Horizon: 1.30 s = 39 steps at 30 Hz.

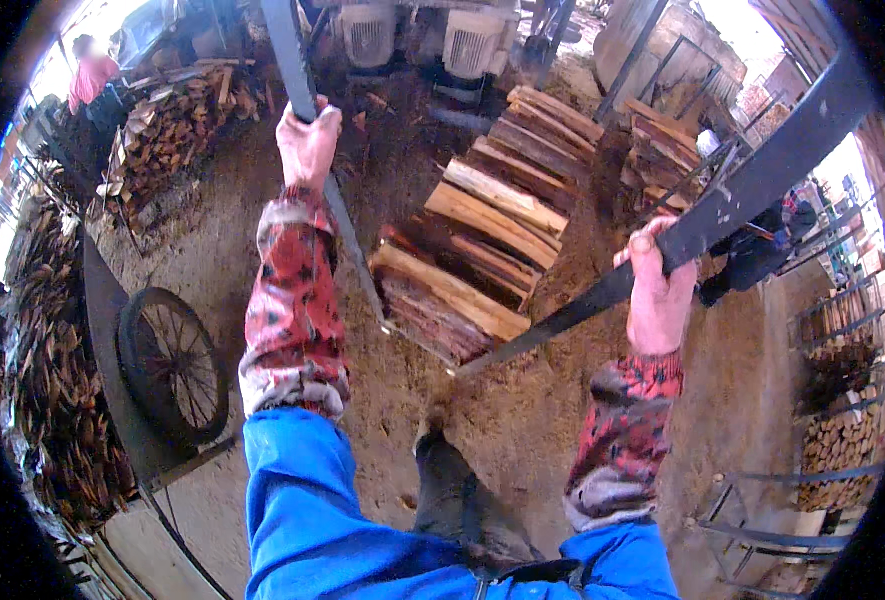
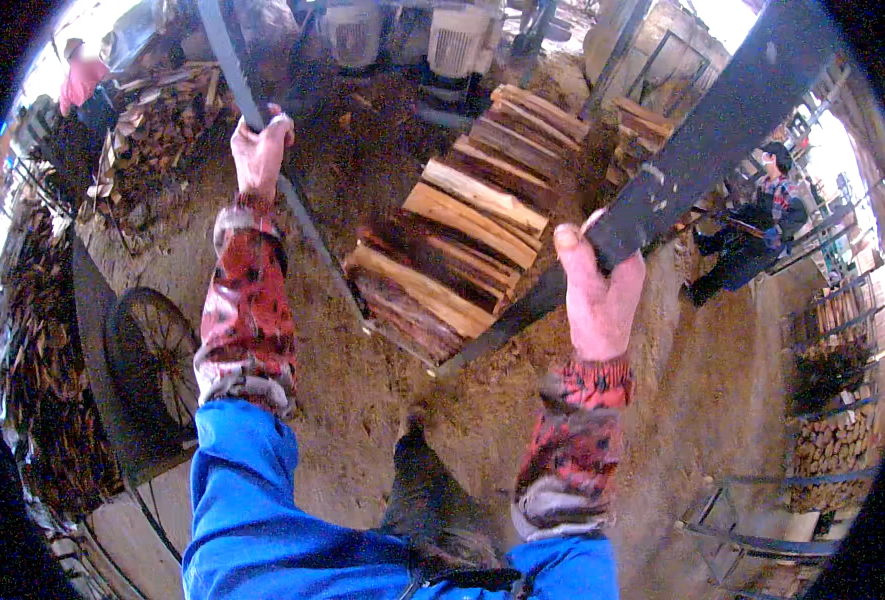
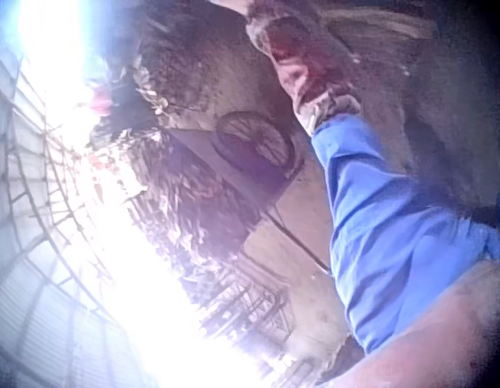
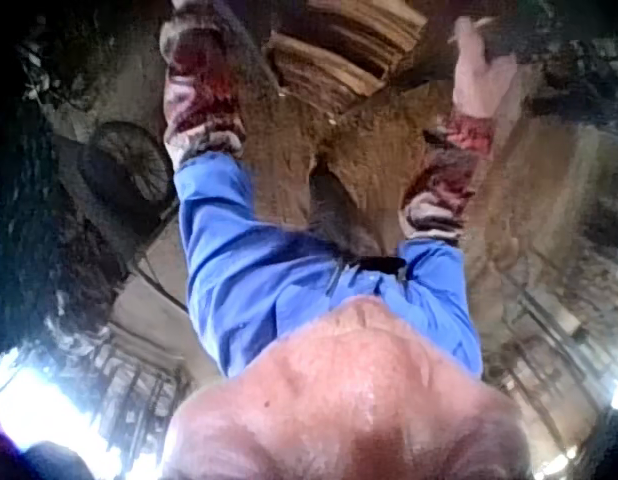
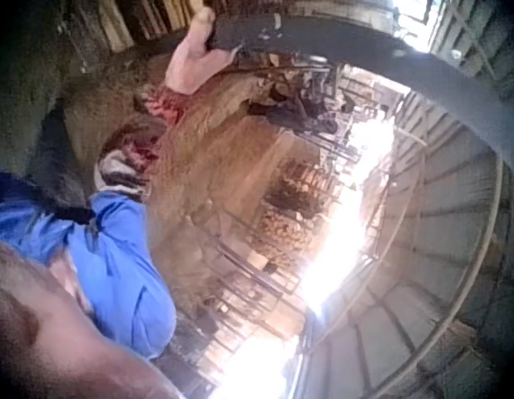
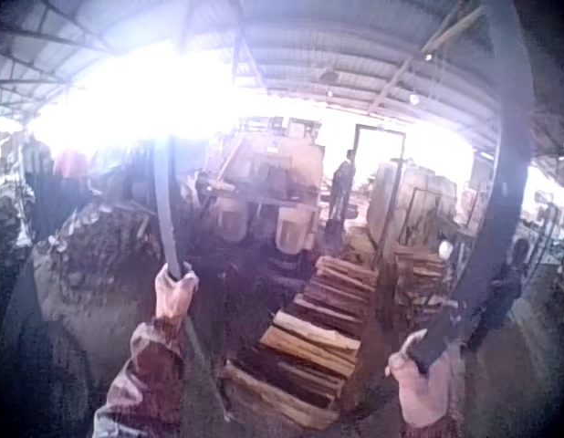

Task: The person picks up split logs from a pile and arranges them into a neat stack on a metal rack. They handle the wood by hand, lifting and placing each piece to build a vertical stack.

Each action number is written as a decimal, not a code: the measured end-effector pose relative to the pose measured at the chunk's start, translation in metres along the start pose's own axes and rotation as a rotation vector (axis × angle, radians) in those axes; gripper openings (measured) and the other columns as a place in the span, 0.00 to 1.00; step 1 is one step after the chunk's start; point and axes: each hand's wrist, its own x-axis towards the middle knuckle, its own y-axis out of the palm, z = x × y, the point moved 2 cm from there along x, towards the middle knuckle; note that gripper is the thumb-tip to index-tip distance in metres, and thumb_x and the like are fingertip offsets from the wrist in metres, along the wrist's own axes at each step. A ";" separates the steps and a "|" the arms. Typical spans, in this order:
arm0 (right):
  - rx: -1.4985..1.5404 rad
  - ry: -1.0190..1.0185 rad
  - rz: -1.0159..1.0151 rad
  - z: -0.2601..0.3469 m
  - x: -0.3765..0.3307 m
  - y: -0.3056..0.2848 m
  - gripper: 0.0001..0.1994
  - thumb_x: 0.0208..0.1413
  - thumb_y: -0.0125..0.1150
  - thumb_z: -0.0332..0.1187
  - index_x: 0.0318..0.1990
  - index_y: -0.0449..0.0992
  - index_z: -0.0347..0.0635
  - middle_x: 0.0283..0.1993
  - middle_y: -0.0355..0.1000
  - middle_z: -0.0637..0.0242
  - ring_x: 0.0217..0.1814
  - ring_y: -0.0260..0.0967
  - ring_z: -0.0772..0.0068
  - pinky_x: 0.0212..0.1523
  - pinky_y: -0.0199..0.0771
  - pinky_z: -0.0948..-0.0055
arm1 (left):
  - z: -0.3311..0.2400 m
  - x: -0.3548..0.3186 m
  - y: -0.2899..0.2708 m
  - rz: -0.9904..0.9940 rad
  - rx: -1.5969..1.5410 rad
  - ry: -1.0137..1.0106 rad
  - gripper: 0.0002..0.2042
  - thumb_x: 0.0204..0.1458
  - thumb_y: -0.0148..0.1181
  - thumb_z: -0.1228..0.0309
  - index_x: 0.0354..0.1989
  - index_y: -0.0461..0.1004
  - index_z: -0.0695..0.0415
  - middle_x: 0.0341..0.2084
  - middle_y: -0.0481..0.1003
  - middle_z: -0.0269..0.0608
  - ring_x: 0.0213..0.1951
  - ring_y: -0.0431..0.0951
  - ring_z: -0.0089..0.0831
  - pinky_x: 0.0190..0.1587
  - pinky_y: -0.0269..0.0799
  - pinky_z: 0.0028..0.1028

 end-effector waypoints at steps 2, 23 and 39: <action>0.059 -0.007 0.016 -0.002 -0.001 -0.001 0.11 0.51 0.66 0.35 0.26 0.68 0.46 0.26 0.61 0.81 0.29 0.56 0.85 0.31 0.57 0.80 | 0.001 -0.002 0.001 -0.025 -0.049 -0.056 0.06 0.46 0.59 0.78 0.33 0.71 0.60 0.20 0.71 0.32 0.21 0.70 0.20 0.25 0.64 0.21; 0.013 -0.159 -0.012 -0.003 -0.008 -0.023 0.17 0.51 0.68 0.44 0.38 0.76 0.40 0.33 0.71 0.76 0.33 0.63 0.84 0.36 0.66 0.78 | -0.023 -0.013 0.001 0.092 -0.067 0.017 0.07 0.46 0.61 0.78 0.33 0.73 0.65 0.23 0.77 0.41 0.22 0.75 0.25 0.24 0.70 0.23; 0.420 0.109 0.052 0.048 -0.097 0.029 0.22 0.41 0.72 0.25 0.37 0.61 0.46 0.26 0.56 0.74 0.26 0.55 0.81 0.24 0.58 0.81 | -0.047 -0.063 -0.100 -0.044 -0.250 -0.028 0.13 0.48 0.53 0.81 0.43 0.70 0.66 0.33 0.72 0.35 0.34 0.73 0.20 0.36 0.70 0.19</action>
